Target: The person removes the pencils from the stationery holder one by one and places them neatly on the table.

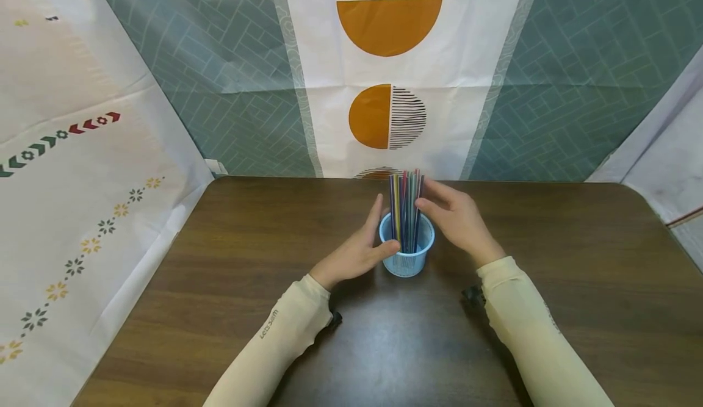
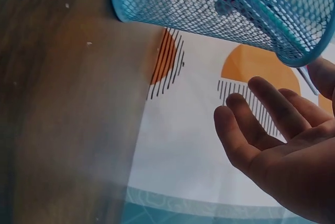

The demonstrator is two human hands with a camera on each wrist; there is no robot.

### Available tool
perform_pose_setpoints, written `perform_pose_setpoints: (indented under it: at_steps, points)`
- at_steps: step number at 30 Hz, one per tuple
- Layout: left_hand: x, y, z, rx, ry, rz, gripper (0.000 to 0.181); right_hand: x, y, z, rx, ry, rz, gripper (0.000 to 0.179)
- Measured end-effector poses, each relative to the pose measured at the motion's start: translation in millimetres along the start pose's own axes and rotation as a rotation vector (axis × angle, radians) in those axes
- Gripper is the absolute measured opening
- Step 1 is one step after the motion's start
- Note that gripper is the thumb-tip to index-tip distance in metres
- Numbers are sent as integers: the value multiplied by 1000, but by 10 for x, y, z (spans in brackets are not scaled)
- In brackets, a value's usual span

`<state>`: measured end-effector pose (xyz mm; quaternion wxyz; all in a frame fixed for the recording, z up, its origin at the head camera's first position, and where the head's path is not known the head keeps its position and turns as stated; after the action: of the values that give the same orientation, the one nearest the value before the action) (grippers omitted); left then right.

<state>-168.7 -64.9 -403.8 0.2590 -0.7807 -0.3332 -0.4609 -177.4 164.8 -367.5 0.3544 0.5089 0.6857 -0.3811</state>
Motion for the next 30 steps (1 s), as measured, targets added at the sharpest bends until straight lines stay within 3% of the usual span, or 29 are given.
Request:
perform_pose_setpoints:
  at_steps: [10, 21, 30]
  points:
    - [60, -105, 53, -21, 65, -34, 120, 64, -13, 45, -4, -8, 25, 55]
    - [50, -158, 37, -25, 103, 50, 105, 85, -38, 4, 12, 22, 7, 46]
    - [45, -145, 40, -29, 144, -33, 97, 37, -34, -39, 19, 37, 2, 39]
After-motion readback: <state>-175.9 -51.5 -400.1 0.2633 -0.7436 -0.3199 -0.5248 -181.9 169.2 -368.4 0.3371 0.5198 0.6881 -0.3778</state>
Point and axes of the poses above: each hand's wrist, its own y-axis away from the middle knuckle, its own z-axis out of the palm, x = y × z, the point moved 1 cm from there along -y, towards the middle knuckle
